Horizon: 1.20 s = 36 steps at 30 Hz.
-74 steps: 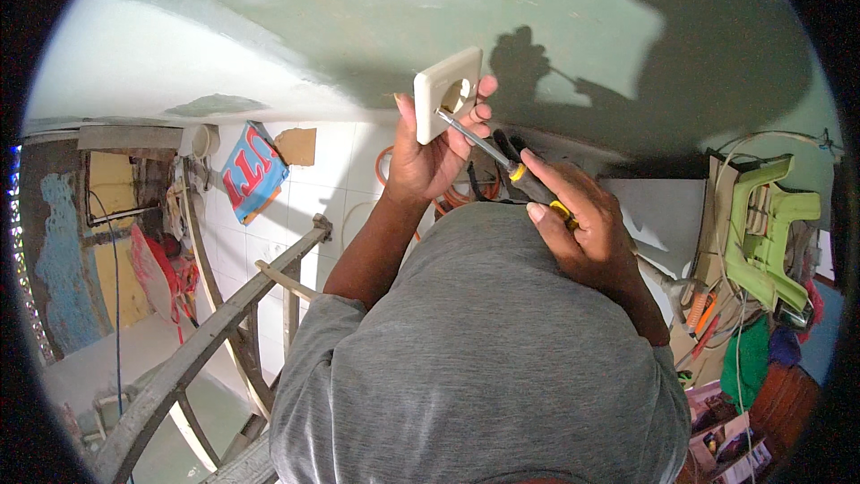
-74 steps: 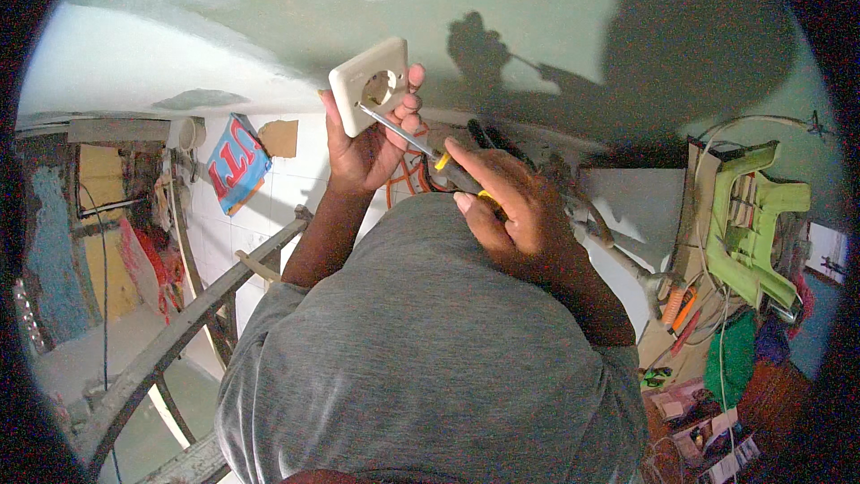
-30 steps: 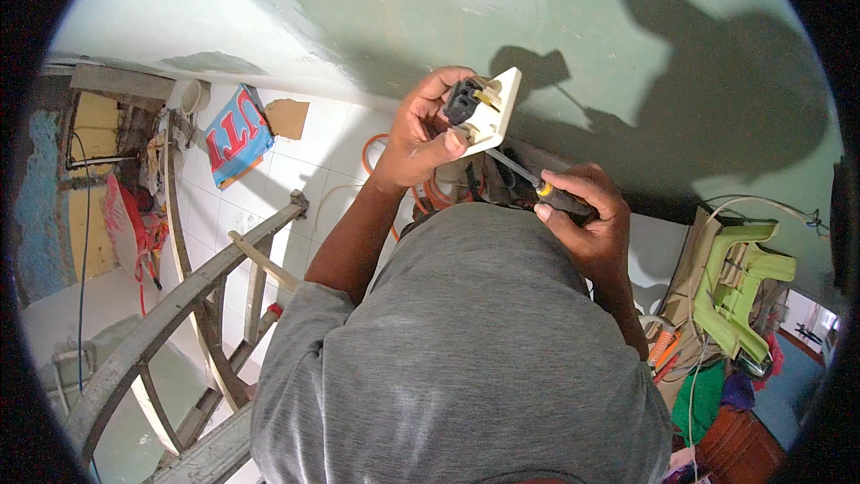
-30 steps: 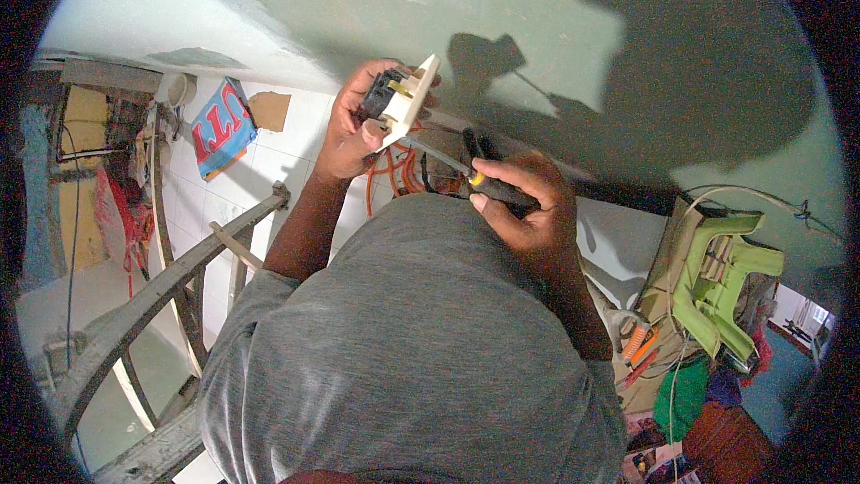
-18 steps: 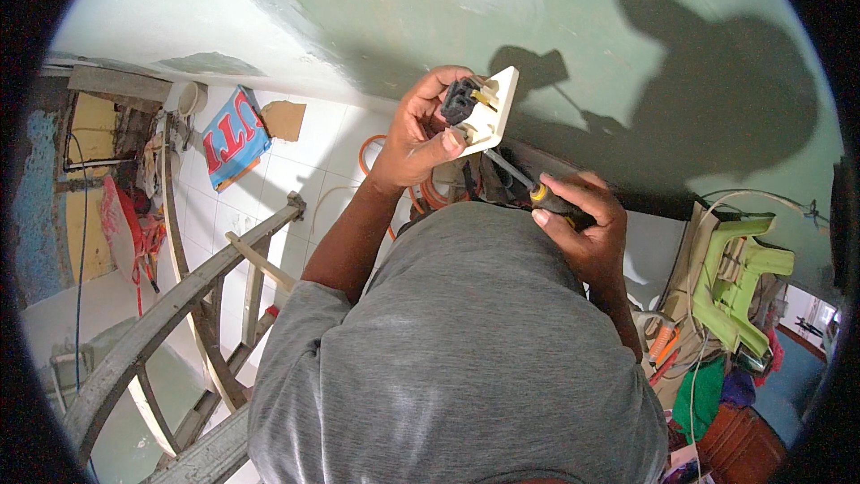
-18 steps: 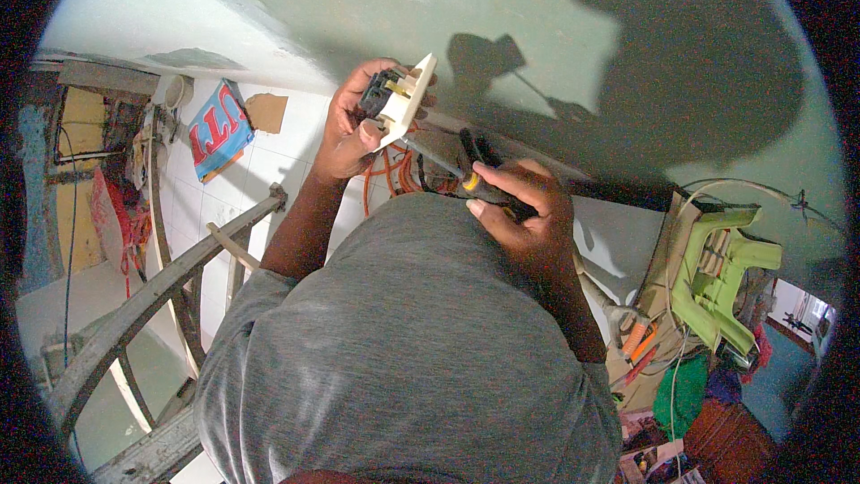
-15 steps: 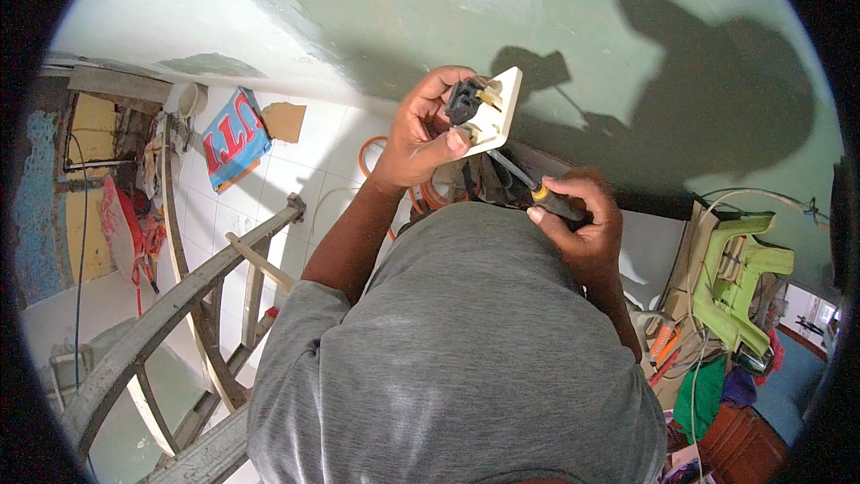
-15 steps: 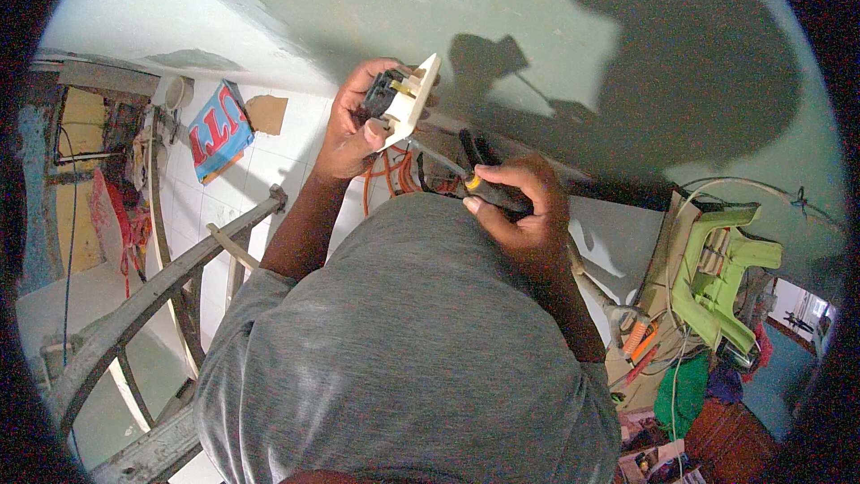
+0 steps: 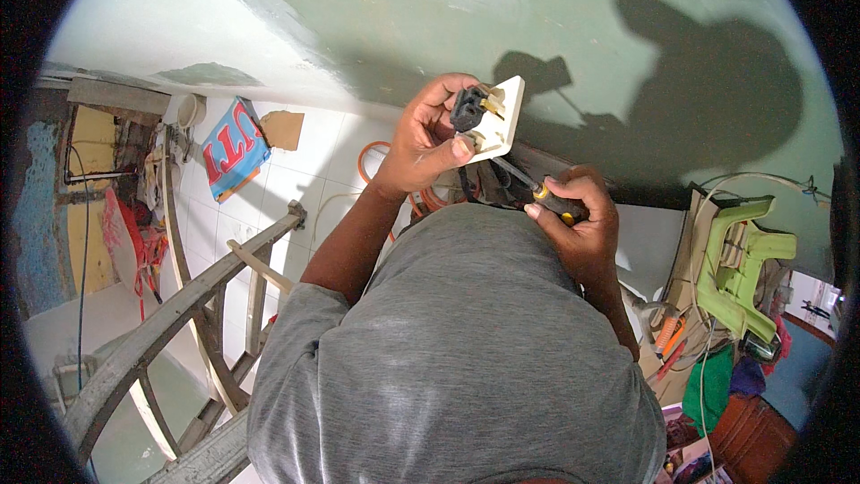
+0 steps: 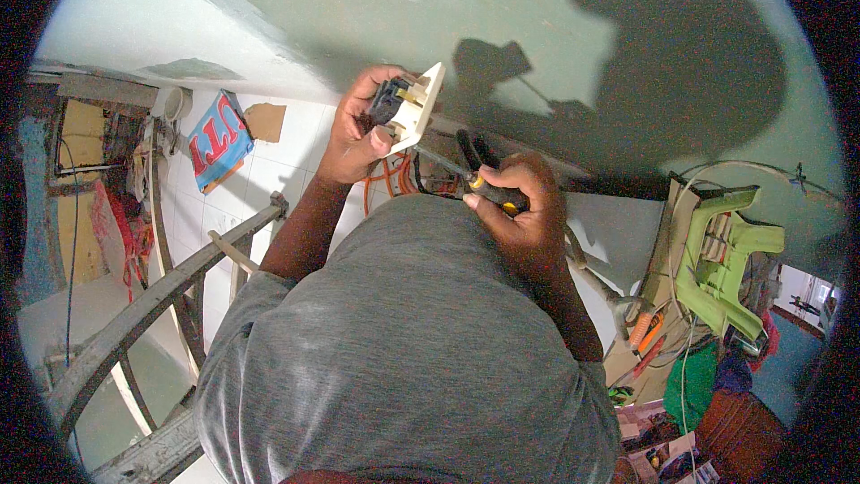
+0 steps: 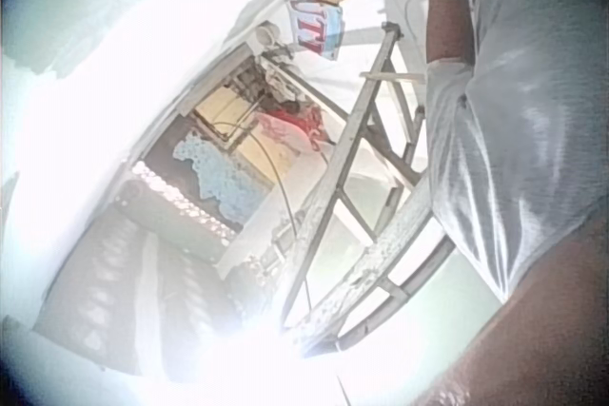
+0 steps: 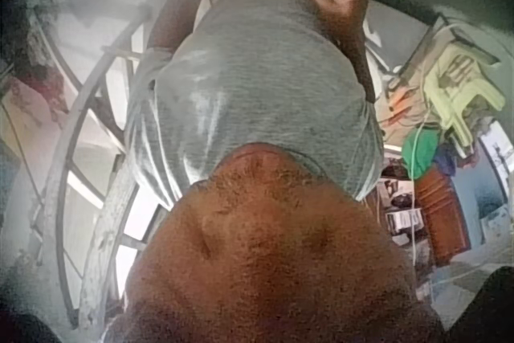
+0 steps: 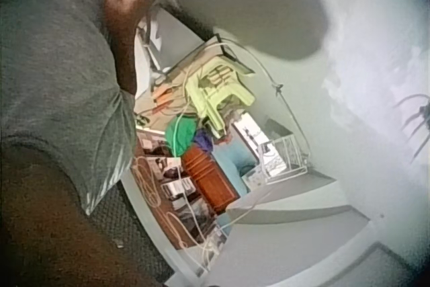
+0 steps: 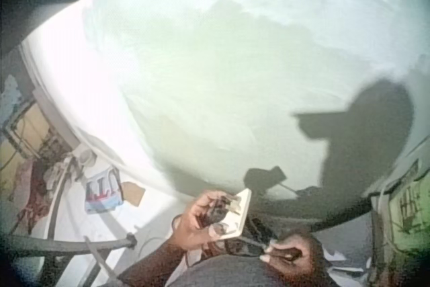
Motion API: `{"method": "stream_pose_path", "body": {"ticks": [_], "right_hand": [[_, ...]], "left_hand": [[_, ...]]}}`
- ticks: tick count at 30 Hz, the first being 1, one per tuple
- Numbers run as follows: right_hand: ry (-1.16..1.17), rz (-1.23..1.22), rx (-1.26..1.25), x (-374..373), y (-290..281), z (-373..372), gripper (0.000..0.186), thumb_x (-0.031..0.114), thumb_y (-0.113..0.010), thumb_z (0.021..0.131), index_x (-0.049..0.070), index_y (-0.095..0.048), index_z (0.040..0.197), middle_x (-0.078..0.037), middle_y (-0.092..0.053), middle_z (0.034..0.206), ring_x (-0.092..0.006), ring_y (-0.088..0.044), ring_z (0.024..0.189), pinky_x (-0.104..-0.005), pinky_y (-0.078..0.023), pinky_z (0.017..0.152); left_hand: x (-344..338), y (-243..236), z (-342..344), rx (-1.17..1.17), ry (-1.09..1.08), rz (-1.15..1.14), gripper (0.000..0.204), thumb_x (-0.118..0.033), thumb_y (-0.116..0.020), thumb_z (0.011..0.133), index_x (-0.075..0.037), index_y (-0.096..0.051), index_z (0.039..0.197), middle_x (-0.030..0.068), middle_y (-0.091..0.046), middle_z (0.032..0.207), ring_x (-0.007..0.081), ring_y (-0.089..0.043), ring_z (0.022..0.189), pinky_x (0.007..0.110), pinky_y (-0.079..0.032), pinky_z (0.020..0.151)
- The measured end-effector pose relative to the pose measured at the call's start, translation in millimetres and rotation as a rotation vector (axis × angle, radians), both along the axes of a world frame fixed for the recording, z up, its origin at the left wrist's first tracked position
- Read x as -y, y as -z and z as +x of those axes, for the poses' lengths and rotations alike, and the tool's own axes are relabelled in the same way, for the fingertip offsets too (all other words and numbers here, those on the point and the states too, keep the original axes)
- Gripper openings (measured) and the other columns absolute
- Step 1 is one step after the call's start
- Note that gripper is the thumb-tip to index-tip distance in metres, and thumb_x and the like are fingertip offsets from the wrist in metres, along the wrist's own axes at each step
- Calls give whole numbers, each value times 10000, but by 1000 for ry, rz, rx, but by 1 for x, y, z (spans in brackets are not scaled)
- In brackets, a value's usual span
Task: The person strips the insulation from two wires using pliers, then uses a screwdriver to connect the wires to a wall socket. They mount the socket into the wall and secure it with screws.
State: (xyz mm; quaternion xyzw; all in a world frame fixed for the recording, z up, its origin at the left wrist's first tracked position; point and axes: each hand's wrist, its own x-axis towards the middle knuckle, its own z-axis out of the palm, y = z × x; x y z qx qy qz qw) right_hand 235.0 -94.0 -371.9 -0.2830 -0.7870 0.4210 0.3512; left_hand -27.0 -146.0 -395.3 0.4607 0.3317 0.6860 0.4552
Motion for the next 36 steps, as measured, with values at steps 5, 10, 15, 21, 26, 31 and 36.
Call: {"method": "stream_pose_path", "body": {"ticks": [5, 10, 15, 21, 26, 31, 36], "right_hand": [[40, -62, 150, 7, -10, 1, 346, 74, -809, 805, 39, -673, 1121, -123, -632, 972, -283, -618, 918, -392, -492, 863], [-86, 59, 164, 4, -25, 1, 404, 79, -740, 852, 8, -658, 1241, -162, -643, 993, -327, -628, 921, -406, -492, 873], [-62, 86, 155, 8, -18, 5, 397, 65, -767, 821, 56, -714, 1215, -149, -657, 969, -315, -636, 891, -412, -501, 828], [68, 202, 208, 8, -13, 5, 287, 92, -832, 786, 70, -753, 1061, -129, -641, 930, -302, -632, 842, -412, -495, 763], [115, 203, 241, 11, -4, 8, 286, 147, -862, 778, 70, -749, 1029, -130, -611, 892, -303, -627, 818, -412, -490, 720], [150, 258, 344, 8, -8, 7, 269, 178, -855, 796, 48, -704, 977, -134, -608, 872, -307, -626, 792, -418, -489, 712], [110, 43, 308, 1, 9, 19, 227, 156, -799, 849, 47, -665, 996, -124, -622, 851, -271, -627, 789, -399, -490, 711]], "left_hand": [[1, -3, 8, 32, 17, 5, 728, -271, -828, 878, 24, -446, 1423, 91, -645, 1237, 126, -634, 1112, 294, -508, 966], [4, 0, 9, 28, -8, -9, 727, -273, -821, 885, 18, -440, 1433, 96, -644, 1239, 135, -632, 1122, 303, -504, 976], [3, 5, 9, 13, -29, 25, 707, -240, -818, 891, 7, -437, 1433, 106, -643, 1250, 147, -625, 1149, 319, -497, 993], [6, 1, 18, -47, -36, -113, 832, -460, -838, 832, 16, -474, 1410, 113, -617, 1299, 181, -597, 1213, 336, -450, 1062], [2, -3, 25, -69, -27, -69, 803, -397, -852, 839, 15, -467, 1412, 119, -618, 1298, 183, -598, 1210, 347, -456, 1061], [-1, 2, 33, -32, -33, -53, 692, -240, -845, 866, 9, -470, 1391, 122, -618, 1297, 190, -597, 1216, 361, -463, 1065], [-2, 4, 41, -142, -205, -70, 704, -120, -893, 809, -3, -475, 1363, 120, -624, 1262, 195, -607, 1209, 358, -491, 1047]]}}
